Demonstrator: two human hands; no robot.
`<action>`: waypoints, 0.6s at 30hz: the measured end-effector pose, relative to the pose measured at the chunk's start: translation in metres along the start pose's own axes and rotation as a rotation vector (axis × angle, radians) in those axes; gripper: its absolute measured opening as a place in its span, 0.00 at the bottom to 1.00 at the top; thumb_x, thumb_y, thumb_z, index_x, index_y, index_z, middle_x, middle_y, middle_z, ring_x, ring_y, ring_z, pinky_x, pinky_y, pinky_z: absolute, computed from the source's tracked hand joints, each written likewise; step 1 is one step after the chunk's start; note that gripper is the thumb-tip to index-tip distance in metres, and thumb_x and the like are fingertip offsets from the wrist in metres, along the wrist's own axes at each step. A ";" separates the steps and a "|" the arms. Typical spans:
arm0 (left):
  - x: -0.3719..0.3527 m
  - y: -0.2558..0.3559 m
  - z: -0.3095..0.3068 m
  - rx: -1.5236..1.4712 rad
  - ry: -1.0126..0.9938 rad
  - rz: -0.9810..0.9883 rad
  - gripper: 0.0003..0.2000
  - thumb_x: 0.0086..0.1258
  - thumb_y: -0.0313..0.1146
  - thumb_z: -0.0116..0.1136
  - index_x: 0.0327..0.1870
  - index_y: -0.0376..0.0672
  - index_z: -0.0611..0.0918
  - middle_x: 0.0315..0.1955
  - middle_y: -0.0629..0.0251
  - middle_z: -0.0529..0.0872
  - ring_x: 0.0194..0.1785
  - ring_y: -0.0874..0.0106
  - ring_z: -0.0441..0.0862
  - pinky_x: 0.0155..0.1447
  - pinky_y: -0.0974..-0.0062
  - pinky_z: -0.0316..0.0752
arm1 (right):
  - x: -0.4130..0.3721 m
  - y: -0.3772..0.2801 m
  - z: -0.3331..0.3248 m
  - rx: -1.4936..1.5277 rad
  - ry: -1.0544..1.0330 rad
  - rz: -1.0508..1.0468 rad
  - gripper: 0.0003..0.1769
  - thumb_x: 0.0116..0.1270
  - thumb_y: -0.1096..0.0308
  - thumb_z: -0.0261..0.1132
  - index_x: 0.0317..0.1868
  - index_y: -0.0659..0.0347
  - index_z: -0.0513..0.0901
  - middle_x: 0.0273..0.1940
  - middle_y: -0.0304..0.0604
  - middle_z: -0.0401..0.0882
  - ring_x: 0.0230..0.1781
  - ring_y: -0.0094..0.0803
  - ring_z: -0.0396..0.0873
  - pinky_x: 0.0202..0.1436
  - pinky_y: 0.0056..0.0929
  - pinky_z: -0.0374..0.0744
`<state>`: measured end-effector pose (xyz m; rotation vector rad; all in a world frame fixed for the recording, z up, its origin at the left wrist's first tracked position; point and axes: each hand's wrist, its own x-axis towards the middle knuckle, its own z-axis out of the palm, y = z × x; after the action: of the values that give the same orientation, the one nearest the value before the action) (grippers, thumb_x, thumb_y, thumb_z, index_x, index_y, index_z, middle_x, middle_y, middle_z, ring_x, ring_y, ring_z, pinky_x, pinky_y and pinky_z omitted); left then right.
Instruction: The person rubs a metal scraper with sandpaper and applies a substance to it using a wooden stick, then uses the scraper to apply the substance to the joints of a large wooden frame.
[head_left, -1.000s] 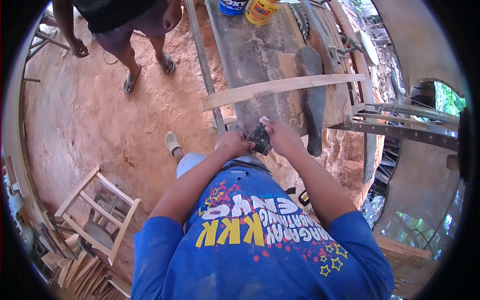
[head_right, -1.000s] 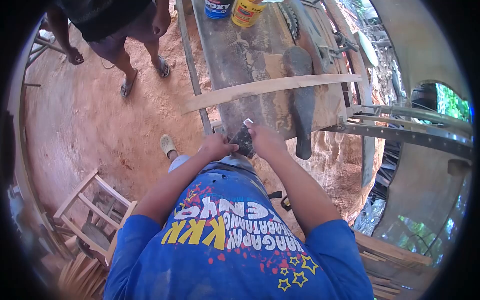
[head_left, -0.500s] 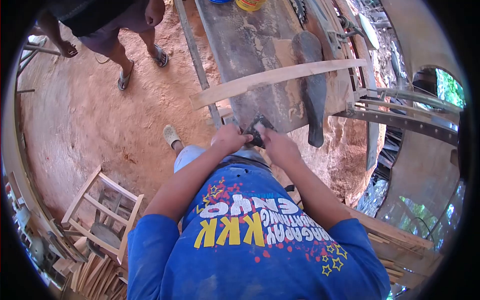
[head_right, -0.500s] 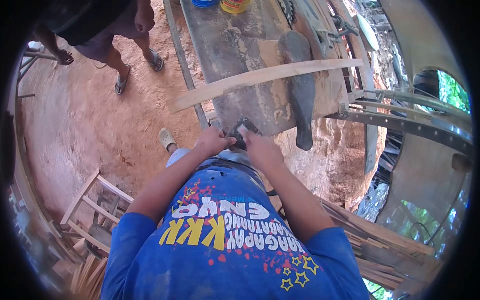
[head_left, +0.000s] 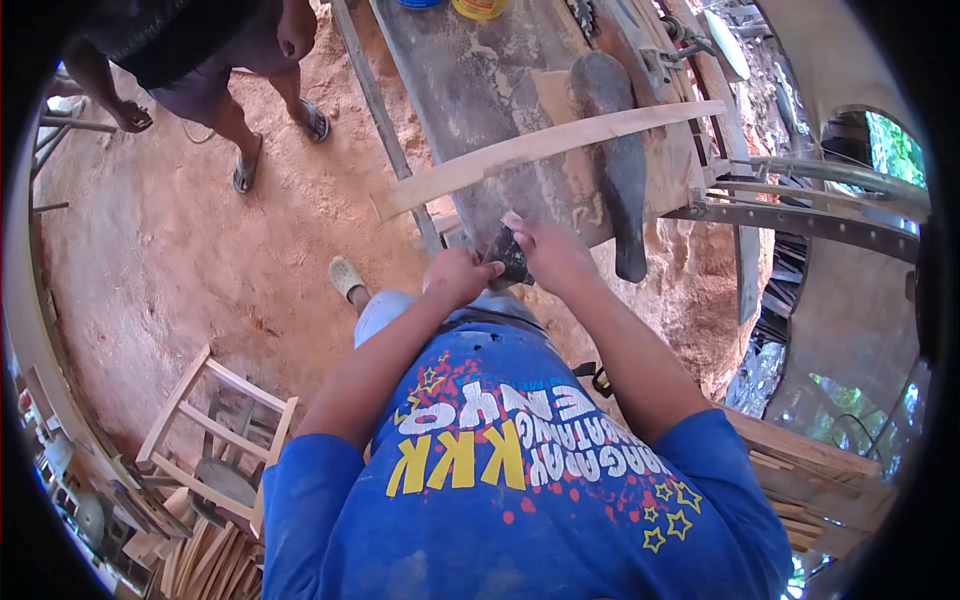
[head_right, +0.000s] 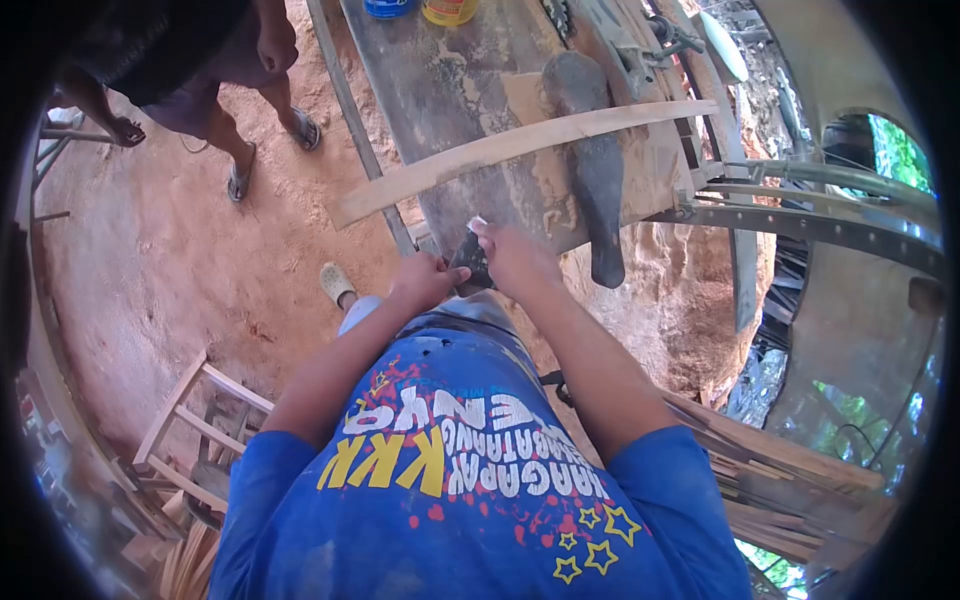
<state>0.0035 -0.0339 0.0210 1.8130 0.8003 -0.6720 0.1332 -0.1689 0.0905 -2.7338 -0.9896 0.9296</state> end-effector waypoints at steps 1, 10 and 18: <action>0.000 -0.001 0.002 0.009 -0.002 0.026 0.26 0.64 0.61 0.71 0.32 0.41 0.92 0.32 0.49 0.92 0.40 0.55 0.91 0.47 0.54 0.82 | -0.009 -0.007 -0.008 -0.017 -0.057 0.039 0.20 0.83 0.55 0.52 0.68 0.37 0.82 0.49 0.57 0.88 0.51 0.58 0.86 0.54 0.57 0.82; 0.003 -0.003 0.003 -0.024 -0.001 0.011 0.26 0.63 0.60 0.72 0.29 0.41 0.91 0.29 0.51 0.91 0.37 0.56 0.90 0.45 0.56 0.82 | 0.013 -0.009 -0.013 -0.021 0.061 -0.019 0.21 0.84 0.54 0.51 0.66 0.45 0.84 0.48 0.58 0.88 0.51 0.60 0.86 0.55 0.57 0.82; -0.003 0.000 -0.004 -0.024 -0.045 0.023 0.23 0.64 0.58 0.73 0.35 0.43 0.93 0.38 0.50 0.93 0.47 0.54 0.92 0.55 0.55 0.83 | -0.017 0.018 -0.018 -0.060 -0.053 0.101 0.20 0.82 0.56 0.57 0.69 0.43 0.82 0.53 0.58 0.87 0.53 0.60 0.85 0.57 0.54 0.81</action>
<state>0.0020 -0.0312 0.0245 1.7771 0.7532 -0.6830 0.1432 -0.1907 0.1087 -2.8464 -0.9100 1.0080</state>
